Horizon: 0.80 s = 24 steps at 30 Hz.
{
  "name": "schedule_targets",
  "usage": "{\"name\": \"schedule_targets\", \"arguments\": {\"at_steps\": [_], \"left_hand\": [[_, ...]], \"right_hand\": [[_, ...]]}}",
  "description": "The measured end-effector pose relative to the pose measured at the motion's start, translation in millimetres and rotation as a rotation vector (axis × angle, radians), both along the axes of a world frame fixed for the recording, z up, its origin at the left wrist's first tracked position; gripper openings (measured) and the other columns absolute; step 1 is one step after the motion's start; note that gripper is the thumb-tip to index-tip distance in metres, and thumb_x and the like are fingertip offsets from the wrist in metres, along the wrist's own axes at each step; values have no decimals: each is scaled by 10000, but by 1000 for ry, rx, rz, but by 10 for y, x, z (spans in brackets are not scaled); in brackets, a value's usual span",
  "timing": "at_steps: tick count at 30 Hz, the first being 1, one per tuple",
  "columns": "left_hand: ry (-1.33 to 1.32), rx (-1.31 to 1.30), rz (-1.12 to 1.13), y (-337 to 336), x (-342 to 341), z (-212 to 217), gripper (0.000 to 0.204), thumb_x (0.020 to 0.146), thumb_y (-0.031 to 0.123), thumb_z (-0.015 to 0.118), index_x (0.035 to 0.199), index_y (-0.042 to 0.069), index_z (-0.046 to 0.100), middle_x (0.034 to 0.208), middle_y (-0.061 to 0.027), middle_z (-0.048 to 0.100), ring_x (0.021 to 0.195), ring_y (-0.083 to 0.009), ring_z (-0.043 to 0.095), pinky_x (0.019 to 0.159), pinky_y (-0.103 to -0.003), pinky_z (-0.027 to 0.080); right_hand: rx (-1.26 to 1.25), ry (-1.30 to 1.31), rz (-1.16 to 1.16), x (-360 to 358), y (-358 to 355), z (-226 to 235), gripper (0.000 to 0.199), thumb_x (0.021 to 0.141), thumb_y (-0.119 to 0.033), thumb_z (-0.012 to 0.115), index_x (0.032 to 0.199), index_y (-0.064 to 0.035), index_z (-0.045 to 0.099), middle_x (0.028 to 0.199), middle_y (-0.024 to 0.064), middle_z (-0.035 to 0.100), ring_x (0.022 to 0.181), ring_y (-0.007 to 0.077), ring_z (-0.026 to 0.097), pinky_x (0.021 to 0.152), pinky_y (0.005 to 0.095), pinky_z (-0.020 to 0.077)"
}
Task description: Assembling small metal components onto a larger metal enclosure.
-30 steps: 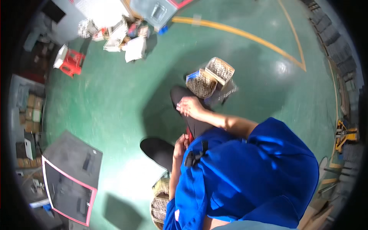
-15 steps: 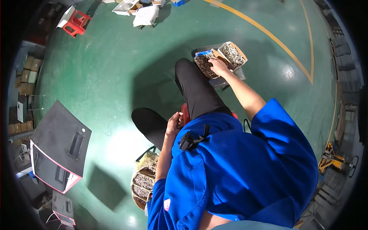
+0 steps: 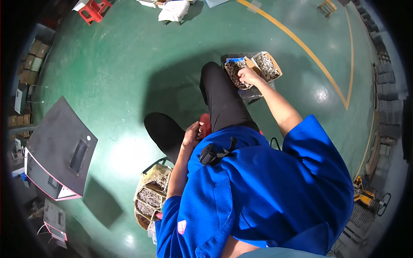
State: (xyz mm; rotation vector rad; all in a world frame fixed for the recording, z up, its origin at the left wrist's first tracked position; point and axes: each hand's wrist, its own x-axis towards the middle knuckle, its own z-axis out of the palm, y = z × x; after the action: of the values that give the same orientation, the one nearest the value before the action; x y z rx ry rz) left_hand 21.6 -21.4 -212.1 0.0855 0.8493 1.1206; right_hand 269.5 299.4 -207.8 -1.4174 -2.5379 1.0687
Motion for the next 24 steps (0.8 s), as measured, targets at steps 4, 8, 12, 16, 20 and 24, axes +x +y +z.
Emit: {"name": "schedule_targets", "arguments": {"at_steps": [4,8,12,16,20,24], "left_hand": [[-18,-42,21,38,7,1,234,967,295,427,979,77,511,652,13,416,493,-72,321,412,-205,245],[0,-66,-1,69,-12,-1,229,962,295,432,975,76,498,651,11,418,491,-76,323,414,-203,242],[-25,-73,25,61,-10,-83,227,959,295,435,964,77,495,655,12,424,492,-76,326,417,-202,242],[-3,-80,39,48,-6,-58,219,958,291,438,948,84,507,653,21,427,490,-76,330,416,-205,247],[-49,-61,36,52,10,-76,214,958,285,436,937,91,523,645,26,437,489,-79,339,420,-207,256],[-29,-83,66,20,-28,-226,210,957,275,436,933,87,525,642,22,450,490,-81,354,422,-209,269]], "right_hand": [[-377,376,-186,95,62,-37,135,772,-118,687,831,1,664,760,56,657,654,108,610,577,250,497],[-535,444,-247,128,61,251,150,868,-163,593,910,-30,648,816,17,643,701,84,584,648,223,478],[-650,482,-320,136,68,364,169,897,-183,560,980,-54,631,877,11,638,755,73,574,671,213,464],[-567,483,-312,132,98,361,183,902,-186,554,1002,-50,624,917,20,647,843,88,598,688,208,458],[-279,494,-170,170,193,210,104,842,-84,610,881,7,643,775,45,665,755,116,623,695,236,474],[-37,187,-67,-215,207,684,123,862,-95,593,776,-9,579,700,46,627,648,112,612,593,269,498]]}}
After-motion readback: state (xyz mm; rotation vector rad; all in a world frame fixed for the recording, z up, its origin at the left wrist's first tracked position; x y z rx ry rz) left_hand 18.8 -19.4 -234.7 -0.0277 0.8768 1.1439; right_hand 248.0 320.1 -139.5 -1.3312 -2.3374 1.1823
